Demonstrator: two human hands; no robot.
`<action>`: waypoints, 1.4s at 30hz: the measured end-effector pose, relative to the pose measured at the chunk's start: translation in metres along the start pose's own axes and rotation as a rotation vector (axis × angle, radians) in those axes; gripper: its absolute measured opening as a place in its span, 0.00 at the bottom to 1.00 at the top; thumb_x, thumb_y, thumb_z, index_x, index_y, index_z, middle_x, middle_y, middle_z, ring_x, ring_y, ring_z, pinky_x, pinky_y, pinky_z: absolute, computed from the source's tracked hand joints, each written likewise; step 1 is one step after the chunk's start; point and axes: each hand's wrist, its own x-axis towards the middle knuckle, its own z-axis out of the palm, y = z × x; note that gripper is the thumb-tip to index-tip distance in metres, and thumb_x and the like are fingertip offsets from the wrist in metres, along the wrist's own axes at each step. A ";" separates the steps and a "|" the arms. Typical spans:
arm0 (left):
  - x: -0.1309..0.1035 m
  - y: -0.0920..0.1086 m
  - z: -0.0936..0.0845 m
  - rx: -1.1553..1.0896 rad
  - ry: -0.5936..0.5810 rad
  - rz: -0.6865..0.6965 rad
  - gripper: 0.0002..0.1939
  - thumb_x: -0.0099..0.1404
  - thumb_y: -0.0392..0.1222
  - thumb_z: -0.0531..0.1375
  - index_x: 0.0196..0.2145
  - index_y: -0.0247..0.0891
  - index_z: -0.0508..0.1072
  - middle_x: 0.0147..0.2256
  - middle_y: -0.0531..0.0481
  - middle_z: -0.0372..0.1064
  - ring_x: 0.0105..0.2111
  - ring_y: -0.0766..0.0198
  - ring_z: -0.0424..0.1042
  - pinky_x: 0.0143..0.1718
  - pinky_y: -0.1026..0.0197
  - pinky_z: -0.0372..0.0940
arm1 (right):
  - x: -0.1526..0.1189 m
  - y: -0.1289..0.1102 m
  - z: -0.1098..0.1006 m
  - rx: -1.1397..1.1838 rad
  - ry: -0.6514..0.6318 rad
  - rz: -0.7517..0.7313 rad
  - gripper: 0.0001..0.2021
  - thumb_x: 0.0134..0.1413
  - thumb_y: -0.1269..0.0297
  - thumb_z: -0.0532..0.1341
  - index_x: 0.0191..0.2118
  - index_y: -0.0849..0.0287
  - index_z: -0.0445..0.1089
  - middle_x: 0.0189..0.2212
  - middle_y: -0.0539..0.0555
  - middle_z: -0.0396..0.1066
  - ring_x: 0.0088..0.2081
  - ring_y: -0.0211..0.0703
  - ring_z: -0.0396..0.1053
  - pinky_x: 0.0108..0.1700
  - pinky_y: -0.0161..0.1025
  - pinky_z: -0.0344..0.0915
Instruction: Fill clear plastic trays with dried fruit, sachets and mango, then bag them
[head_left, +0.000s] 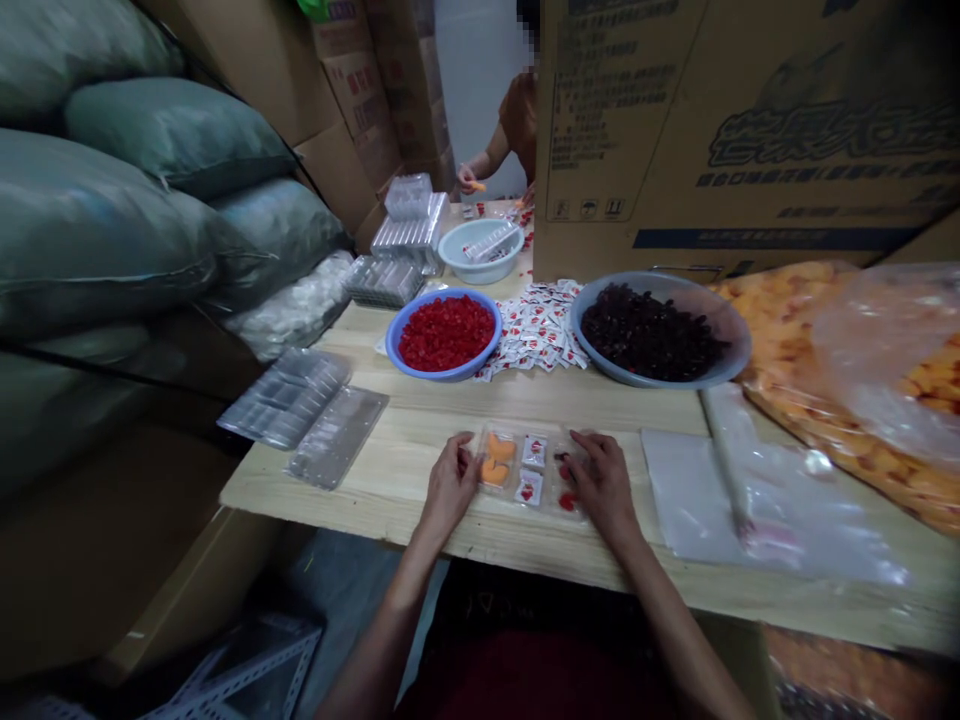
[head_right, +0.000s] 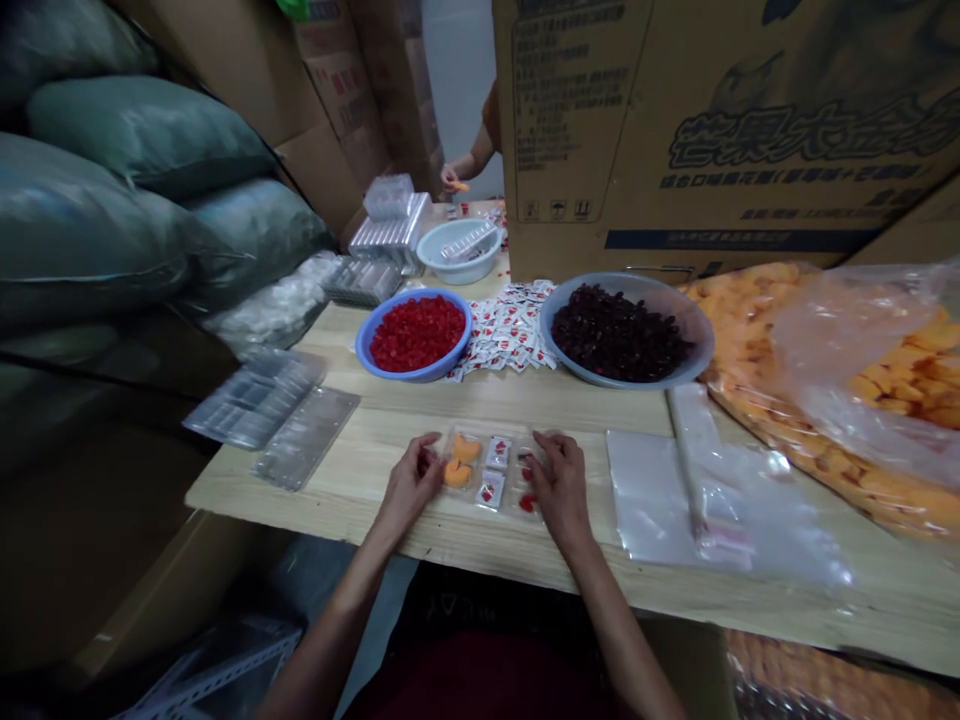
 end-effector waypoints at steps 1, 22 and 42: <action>0.002 -0.002 0.001 0.026 0.011 0.019 0.20 0.67 0.45 0.56 0.54 0.37 0.66 0.33 0.51 0.68 0.34 0.62 0.70 0.40 0.58 0.65 | 0.001 0.001 0.001 -0.033 0.017 0.007 0.19 0.62 0.55 0.59 0.55 0.56 0.72 0.47 0.60 0.66 0.50 0.53 0.64 0.55 0.56 0.64; -0.031 0.033 0.034 -0.853 -0.257 -0.314 0.28 0.56 0.48 0.69 0.52 0.35 0.74 0.42 0.44 0.77 0.42 0.59 0.75 0.45 0.60 0.66 | -0.043 -0.020 -0.050 0.764 0.051 0.621 0.36 0.52 0.52 0.69 0.64 0.55 0.60 0.35 0.51 0.75 0.32 0.40 0.72 0.36 0.37 0.69; -0.060 0.050 0.024 -1.150 -0.590 -0.666 0.18 0.56 0.35 0.71 0.46 0.34 0.78 0.44 0.42 0.78 0.40 0.59 0.78 0.45 0.60 0.71 | -0.040 -0.034 -0.072 0.833 -0.015 0.642 0.31 0.45 0.55 0.73 0.56 0.51 0.69 0.41 0.54 0.77 0.42 0.46 0.75 0.39 0.39 0.72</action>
